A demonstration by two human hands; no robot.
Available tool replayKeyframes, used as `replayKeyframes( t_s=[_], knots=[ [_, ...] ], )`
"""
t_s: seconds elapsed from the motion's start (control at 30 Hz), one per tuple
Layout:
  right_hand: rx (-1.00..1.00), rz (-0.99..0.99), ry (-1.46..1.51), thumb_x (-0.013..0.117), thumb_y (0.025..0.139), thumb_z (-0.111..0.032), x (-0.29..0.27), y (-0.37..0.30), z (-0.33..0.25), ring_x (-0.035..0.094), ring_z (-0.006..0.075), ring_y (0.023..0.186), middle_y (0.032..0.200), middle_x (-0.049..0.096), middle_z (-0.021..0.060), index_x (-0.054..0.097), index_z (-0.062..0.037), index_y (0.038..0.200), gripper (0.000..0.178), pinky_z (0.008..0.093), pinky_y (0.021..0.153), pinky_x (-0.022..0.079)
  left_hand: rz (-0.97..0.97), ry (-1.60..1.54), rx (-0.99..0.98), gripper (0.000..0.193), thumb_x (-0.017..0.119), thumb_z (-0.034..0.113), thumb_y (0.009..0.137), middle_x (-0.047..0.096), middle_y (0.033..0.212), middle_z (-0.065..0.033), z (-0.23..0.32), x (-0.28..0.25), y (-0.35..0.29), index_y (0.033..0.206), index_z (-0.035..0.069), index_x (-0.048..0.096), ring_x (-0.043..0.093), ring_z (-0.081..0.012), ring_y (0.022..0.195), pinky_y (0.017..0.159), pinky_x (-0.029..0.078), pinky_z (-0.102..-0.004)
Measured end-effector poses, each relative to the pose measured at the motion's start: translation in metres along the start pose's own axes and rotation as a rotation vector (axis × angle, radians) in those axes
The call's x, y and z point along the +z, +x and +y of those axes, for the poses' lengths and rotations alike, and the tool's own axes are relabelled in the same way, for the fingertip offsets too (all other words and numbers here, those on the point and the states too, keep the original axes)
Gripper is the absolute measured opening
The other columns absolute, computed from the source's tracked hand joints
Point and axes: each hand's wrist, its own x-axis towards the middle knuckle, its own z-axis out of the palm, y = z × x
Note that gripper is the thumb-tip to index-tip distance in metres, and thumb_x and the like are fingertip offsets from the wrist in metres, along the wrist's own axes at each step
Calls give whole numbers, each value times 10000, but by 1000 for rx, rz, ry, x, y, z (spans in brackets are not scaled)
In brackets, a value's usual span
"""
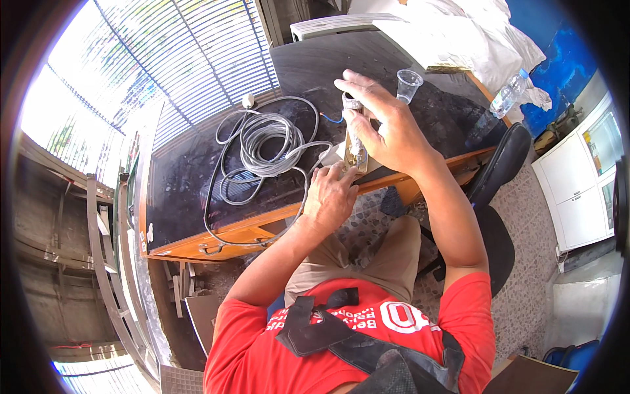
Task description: The person prepares an extension cord for assembly by manipulating the wire ends by hand and then inserting the wires into the internal terminals of an open power strip housing using a small screwdriver to secure them.
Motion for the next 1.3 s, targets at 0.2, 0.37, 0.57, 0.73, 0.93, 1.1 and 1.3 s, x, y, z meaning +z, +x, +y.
replayKeyframes(
  t_s=[0.2,0.37,0.57,0.73,0.93,1.1,1.3],
  knots=[
    [83,-33,-191,733,999,-133,-11,4,-8,752,380,965,1158,741,186,690,-10,1337,362,411,845,615,-2,-13,-10,440,767,169,923,654,1339,-243,-2,2,-1,1344,65,694,638,-437,1158,1031,513,-516],
    [169,-103,37,810,969,-282,-16,7,-7,740,303,923,1158,728,158,692,-13,1348,480,368,820,612,-18,18,-2,452,748,199,946,633,1382,-251,-3,3,-3,1370,62,676,631,-437,1184,1053,487,-556],
    [-56,-6,-42,817,952,-153,1,7,-1,744,285,852,1084,759,168,686,-62,1403,479,384,759,599,-87,44,9,495,725,229,964,602,1440,-274,-4,2,-7,1424,68,638,617,-439,1221,1095,450,-605],
    [52,-46,-145,797,965,-130,-6,2,0,741,293,846,1057,762,163,700,-42,1371,427,398,748,596,-15,42,43,493,767,199,914,616,1410,-284,-5,2,-9,1370,40,666,635,-441,1140,1043,490,-526],
    [55,-51,-76,769,982,-117,-21,1,10,750,277,930,1177,729,177,674,-28,1413,450,388,806,605,-29,8,36,535,777,204,888,605,1434,-284,-2,-1,-9,1376,21,656,625,-451,1181,1078,470,-553],
    [169,-82,-181,780,965,-69,-29,1,-1,741,226,966,1270,723,161,708,-47,1386,428,317,833,616,-27,-37,12,515,779,199,875,601,1459,-293,-2,-4,-11,1330,-12,662,616,-452,1227,1139,426,-609],
    [162,-61,10,734,984,-40,-24,-3,2,749,272,1003,1308,713,178,689,-53,1412,430,330,846,619,-17,-32,18,435,759,178,898,606,1465,-286,-9,3,-14,1272,-29,681,617,-434,1240,1152,417,-642]
  ],
)
